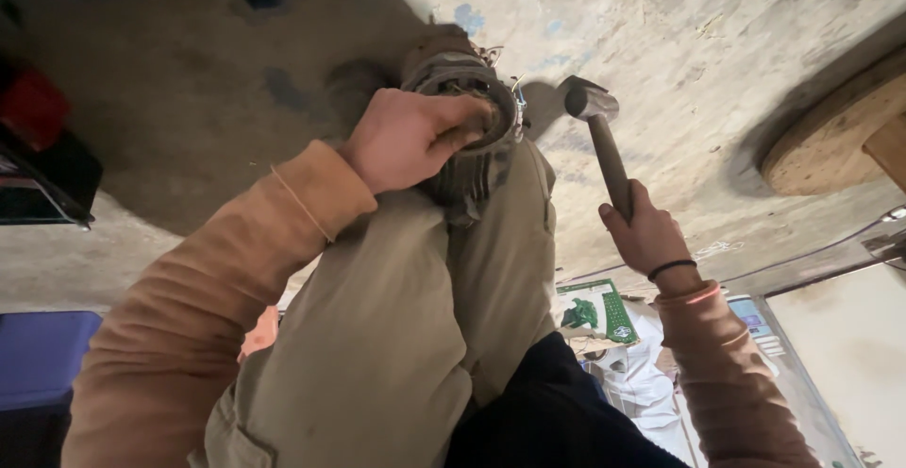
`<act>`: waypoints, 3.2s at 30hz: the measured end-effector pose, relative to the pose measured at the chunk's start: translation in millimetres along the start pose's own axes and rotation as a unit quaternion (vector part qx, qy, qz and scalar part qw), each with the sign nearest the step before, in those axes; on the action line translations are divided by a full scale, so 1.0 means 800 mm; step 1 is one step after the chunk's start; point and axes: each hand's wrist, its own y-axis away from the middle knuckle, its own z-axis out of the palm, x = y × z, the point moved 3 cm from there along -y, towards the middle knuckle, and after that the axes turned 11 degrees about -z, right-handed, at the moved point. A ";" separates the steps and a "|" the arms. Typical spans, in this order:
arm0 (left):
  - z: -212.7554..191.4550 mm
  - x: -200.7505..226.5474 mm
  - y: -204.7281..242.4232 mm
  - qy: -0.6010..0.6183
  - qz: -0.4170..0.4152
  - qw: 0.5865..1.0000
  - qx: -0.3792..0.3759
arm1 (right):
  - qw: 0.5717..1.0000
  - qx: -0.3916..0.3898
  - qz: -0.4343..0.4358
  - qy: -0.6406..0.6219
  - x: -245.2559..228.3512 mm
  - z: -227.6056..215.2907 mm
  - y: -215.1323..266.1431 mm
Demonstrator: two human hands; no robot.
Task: The person sits on the workshop floor with an electric motor housing on their lap and repeatedly hammers a component fitted into the housing, using a mallet held in one hand while steadying the housing with the other, pausing to reposition the part and check the fit.
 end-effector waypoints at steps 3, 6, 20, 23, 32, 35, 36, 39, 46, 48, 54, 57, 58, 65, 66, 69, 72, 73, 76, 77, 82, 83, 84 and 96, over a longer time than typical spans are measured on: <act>0.000 0.002 0.001 -0.002 0.025 1.000 0.014 | 1.000 0.018 -0.017 -0.001 0.007 0.005 -0.002; -0.001 0.007 -0.001 -0.005 0.000 1.000 -0.011 | 1.000 0.007 -0.009 0.007 0.001 0.004 0.000; 0.006 0.011 0.005 -0.054 0.027 0.998 -0.011 | 1.000 0.002 -0.010 0.000 0.002 0.009 -0.001; 0.009 0.014 0.008 -0.054 0.048 0.997 -0.005 | 1.000 0.000 -0.007 0.000 0.003 0.010 -0.001; 0.007 0.012 0.009 -0.069 0.048 0.996 0.002 | 1.000 0.008 -0.017 0.003 0.007 0.017 -0.002; 0.002 0.008 0.010 -0.040 0.059 0.997 0.022 | 1.000 0.013 -0.021 0.004 0.009 0.023 -0.002; 0.000 0.006 0.010 -0.020 0.060 0.997 0.031 | 0.999 0.019 -0.027 0.012 0.010 0.024 -0.003; -0.003 0.009 0.006 -0.026 0.072 0.996 0.044 | 1.000 0.003 -0.007 0.007 0.007 0.026 0.000; -0.005 0.016 0.004 -0.049 0.082 0.995 0.027 | 0.999 0.031 -0.028 0.012 0.010 0.037 -0.002; -0.002 0.014 0.006 -0.045 0.094 0.994 0.016 | 0.999 0.025 -0.018 0.019 0.010 0.039 -0.002; -0.011 0.012 0.005 -0.077 0.109 0.990 0.038 | 0.999 0.025 -0.012 0.020 0.010 0.040 -0.002; -0.009 0.013 0.006 -0.058 0.114 0.992 0.020 | 0.999 0.020 -0.016 0.021 0.004 0.040 -0.001; -0.006 0.012 0.007 -0.058 0.114 0.992 0.021 | 0.999 0.020 -0.017 0.022 0.005 0.040 -0.001; 0.001 0.023 0.007 -0.061 0.124 0.989 0.045 | 1.000 0.024 -0.012 0.014 -0.001 0.041 -0.002; 0.002 0.024 0.008 -0.059 0.135 0.988 0.053 | 1.000 0.023 -0.007 0.017 -0.001 0.042 -0.002; 0.006 0.021 0.009 -0.036 0.116 0.992 0.026 | 1.000 0.019 -0.002 0.020 -0.002 0.044 -0.003; 0.013 0.017 0.012 -0.029 0.113 0.993 0.022 | 1.000 0.027 -0.007 0.014 -0.002 0.045 -0.003; 0.014 0.016 0.012 -0.030 0.116 0.993 0.022 | 0.999 0.030 -0.006 0.013 -0.002 0.046 -0.004; 0.020 0.011 0.012 -0.035 0.125 0.991 0.020 | 0.999 0.040 -0.011 0.005 -0.008 0.045 -0.005; 0.022 0.009 0.013 -0.052 0.140 0.988 0.042 | 0.999 0.039 -0.016 0.000 -0.014 0.043 -0.004; 0.023 0.004 0.013 -0.063 0.184 0.979 0.067 | 0.993 0.006 0.075 -0.089 -0.024 0.057 0.000; 0.019 0.005 0.012 -0.070 0.177 0.978 0.089 | 0.998 0.043 0.024 -0.047 -0.010 0.069 -0.012; 0.016 0.005 0.014 -0.076 0.167 0.976 0.114 | 0.997 0.076 -0.028 -0.001 0.004 0.081 -0.023; 0.023 -0.002 0.016 -0.044 0.164 0.974 0.153 | 0.970 0.240 -0.026 -0.013 0.063 0.075 -0.069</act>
